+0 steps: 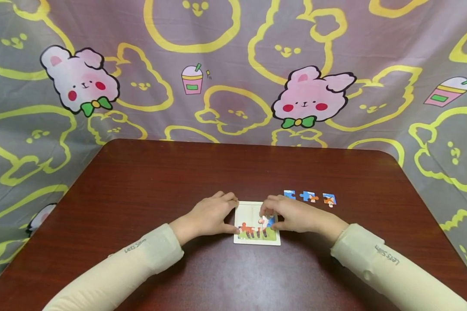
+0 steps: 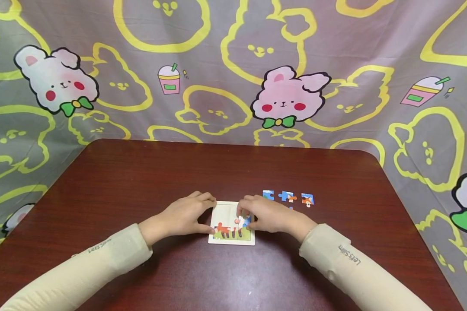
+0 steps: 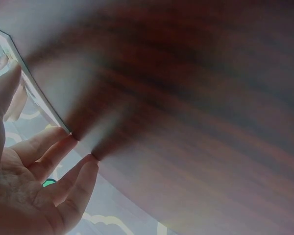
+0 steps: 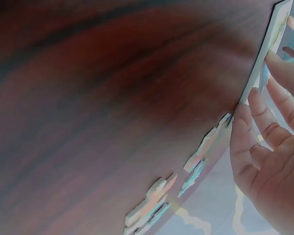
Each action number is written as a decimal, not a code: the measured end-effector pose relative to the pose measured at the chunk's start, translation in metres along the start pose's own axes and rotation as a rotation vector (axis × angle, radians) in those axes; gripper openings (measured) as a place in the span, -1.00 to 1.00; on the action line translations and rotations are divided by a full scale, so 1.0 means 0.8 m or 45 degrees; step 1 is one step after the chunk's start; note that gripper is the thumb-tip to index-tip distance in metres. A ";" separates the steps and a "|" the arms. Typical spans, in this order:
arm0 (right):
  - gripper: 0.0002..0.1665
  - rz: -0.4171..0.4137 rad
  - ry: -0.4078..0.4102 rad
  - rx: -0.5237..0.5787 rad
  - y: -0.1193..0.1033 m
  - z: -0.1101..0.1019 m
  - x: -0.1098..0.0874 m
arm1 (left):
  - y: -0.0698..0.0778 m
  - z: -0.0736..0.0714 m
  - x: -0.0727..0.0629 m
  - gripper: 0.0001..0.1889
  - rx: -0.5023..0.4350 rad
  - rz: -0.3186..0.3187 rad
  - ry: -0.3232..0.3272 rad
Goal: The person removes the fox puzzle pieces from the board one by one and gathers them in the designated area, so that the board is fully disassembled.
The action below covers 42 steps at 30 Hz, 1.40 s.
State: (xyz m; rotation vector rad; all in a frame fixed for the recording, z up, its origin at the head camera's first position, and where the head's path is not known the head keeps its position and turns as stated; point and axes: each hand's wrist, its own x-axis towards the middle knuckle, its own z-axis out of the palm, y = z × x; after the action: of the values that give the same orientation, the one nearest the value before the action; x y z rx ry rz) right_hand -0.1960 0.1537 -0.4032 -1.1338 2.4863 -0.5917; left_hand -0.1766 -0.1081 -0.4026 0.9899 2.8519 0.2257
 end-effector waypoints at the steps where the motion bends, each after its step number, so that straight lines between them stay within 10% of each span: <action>1: -0.64 -0.001 0.000 -0.005 0.000 0.000 0.000 | 0.000 0.000 0.000 -0.28 -0.003 0.001 0.001; 23: -0.62 -0.077 0.122 -0.027 -0.004 0.004 -0.002 | 0.000 -0.001 0.001 -0.29 -0.013 -0.004 -0.003; 42: -0.75 -0.069 0.128 0.244 0.004 0.003 -0.008 | -0.001 0.001 0.001 -0.29 -0.014 -0.001 -0.008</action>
State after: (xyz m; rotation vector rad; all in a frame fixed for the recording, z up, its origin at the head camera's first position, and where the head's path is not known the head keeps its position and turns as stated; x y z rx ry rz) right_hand -0.1925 0.1601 -0.4059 -1.1255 2.4243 -0.9025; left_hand -0.1779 -0.1080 -0.4037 0.9860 2.8418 0.2374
